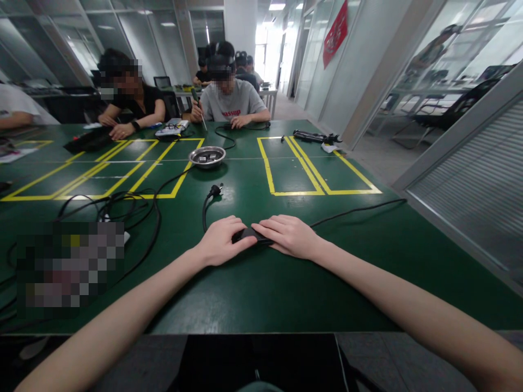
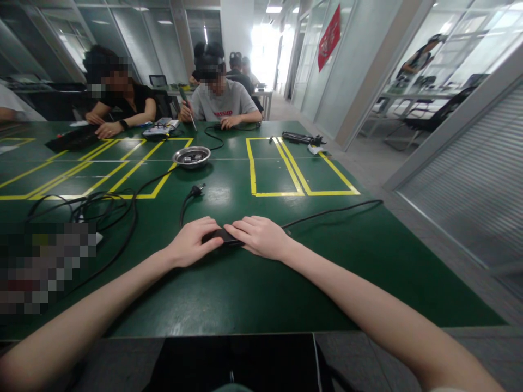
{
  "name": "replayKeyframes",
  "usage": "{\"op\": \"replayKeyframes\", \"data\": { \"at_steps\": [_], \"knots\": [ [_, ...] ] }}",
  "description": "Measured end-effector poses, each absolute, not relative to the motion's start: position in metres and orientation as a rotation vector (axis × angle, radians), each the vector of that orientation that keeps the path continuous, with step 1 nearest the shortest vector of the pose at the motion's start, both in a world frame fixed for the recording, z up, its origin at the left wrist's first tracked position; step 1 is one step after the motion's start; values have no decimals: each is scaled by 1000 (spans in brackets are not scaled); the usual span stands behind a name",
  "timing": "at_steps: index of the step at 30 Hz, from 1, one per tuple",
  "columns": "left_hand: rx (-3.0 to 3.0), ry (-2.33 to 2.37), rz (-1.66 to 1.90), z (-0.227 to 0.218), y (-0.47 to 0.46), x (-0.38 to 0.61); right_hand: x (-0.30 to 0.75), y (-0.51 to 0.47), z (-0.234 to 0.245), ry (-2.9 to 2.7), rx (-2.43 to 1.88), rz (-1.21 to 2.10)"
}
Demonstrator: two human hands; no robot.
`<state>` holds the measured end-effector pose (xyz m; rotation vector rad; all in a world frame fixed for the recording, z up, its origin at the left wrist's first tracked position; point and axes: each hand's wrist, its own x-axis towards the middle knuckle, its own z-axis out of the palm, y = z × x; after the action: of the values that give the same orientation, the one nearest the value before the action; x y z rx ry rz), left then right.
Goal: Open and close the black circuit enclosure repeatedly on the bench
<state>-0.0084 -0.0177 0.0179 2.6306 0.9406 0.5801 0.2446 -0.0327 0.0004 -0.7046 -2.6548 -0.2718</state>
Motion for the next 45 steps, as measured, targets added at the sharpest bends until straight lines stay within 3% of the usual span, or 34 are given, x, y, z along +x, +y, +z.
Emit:
{"op": "replayKeyframes", "data": {
  "at_steps": [5,14,19,34,45],
  "knots": [
    [2457,991,564,14,-17,-6,246,-30,2,-2666,-735,-294],
    [2801,873,753,13,-16,-10,246,-32,7,-2581,-774,34],
    [2802,870,776,15,-15,-13,244,-33,7,-2521,-782,-66],
    [2729,946,633,16,-17,-9,239,-34,5,-2533,-692,48],
    [2513,914,646,16,-19,-10,236,-39,5,-2647,-701,-238]
  ]
}}
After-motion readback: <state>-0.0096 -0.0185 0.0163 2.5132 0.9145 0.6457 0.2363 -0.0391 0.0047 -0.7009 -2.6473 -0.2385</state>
